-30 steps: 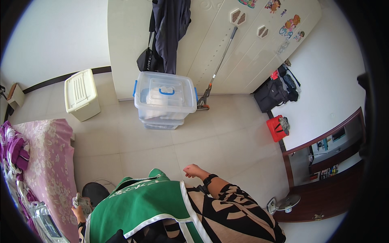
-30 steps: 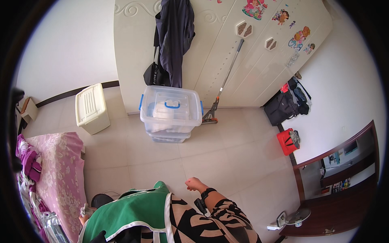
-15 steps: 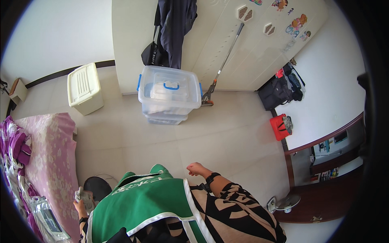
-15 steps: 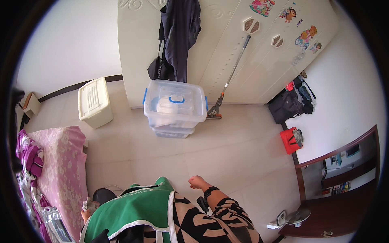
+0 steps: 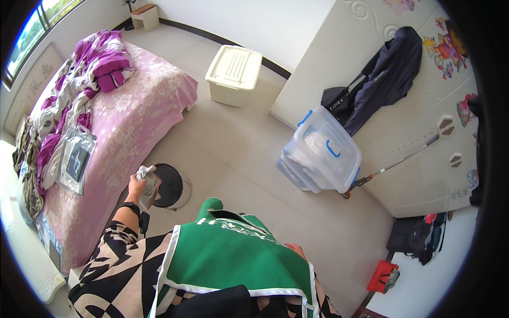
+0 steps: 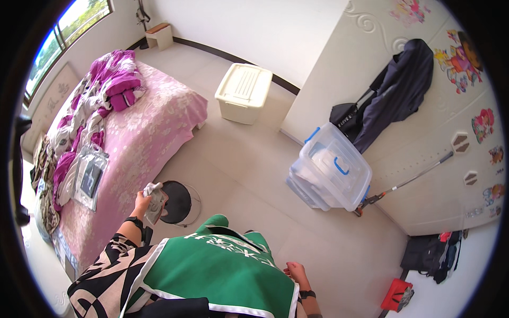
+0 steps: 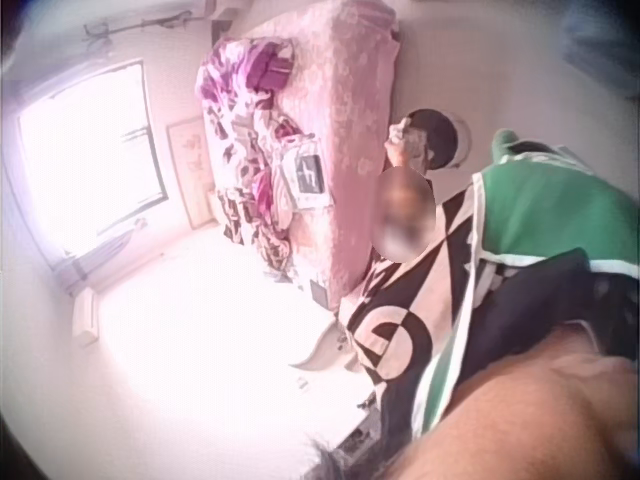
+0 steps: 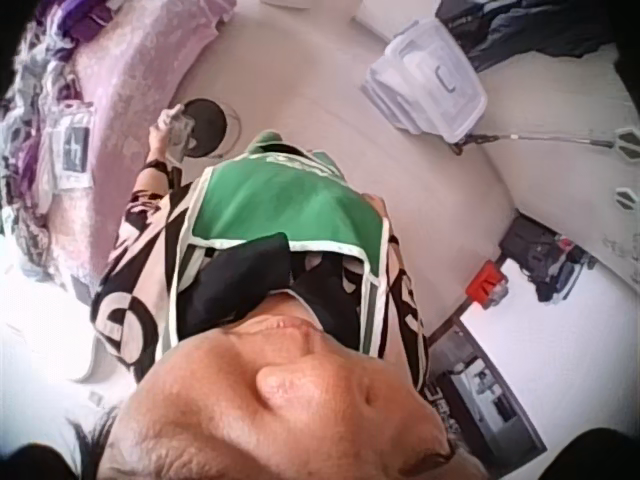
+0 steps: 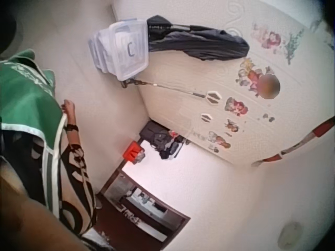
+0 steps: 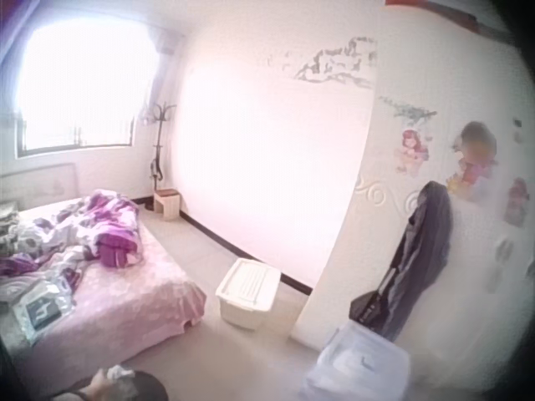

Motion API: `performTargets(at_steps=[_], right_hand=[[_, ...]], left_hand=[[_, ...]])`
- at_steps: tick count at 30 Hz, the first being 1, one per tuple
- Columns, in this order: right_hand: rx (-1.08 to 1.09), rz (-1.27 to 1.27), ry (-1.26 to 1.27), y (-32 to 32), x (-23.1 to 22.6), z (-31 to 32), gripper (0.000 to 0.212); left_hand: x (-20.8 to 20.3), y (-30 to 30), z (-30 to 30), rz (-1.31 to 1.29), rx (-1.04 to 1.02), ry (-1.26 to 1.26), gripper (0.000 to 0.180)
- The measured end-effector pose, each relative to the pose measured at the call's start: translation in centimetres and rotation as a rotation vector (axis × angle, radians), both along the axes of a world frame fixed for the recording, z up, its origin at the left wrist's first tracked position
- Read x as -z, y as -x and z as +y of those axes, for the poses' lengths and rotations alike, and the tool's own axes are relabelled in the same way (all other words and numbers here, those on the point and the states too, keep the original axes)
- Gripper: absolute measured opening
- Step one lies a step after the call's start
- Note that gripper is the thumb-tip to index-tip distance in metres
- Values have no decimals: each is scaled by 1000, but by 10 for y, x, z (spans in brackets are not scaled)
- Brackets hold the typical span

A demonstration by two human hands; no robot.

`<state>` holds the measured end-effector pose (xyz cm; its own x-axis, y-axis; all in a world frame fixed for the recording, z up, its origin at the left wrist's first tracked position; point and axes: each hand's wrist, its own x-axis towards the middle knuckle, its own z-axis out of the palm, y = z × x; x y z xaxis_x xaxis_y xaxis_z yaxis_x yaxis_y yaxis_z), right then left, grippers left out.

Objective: The person enters a bedroom, sweeps the floor with a broom and dustpan, then wipes a stool and desk with a cloth. They place a keyboard into a drawer and handle a wallet and other small items on the desk.

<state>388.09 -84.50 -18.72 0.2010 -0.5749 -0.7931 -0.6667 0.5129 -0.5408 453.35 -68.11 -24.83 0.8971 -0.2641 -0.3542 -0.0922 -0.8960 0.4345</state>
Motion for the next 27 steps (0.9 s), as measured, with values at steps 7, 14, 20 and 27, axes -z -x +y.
performTargets(at_steps=[7, 14, 20, 27], right_hand=[[53, -10, 4, -9, -4, -9, 30], [-122, -31, 112, -22, -10, -16, 32], [-126, 44, 54, -47, -22, -27, 32], [-144, 111, 77, -76, -13, -48, 30]], left_hand=[[-9, 6, -4, 31, -42, 3, 60], [-5, 11, 2, 32, -98, 60, 65], [0, 10, 4, 118, -129, -60, 74], [38, 6, 24, 46, -34, -5, 58]])
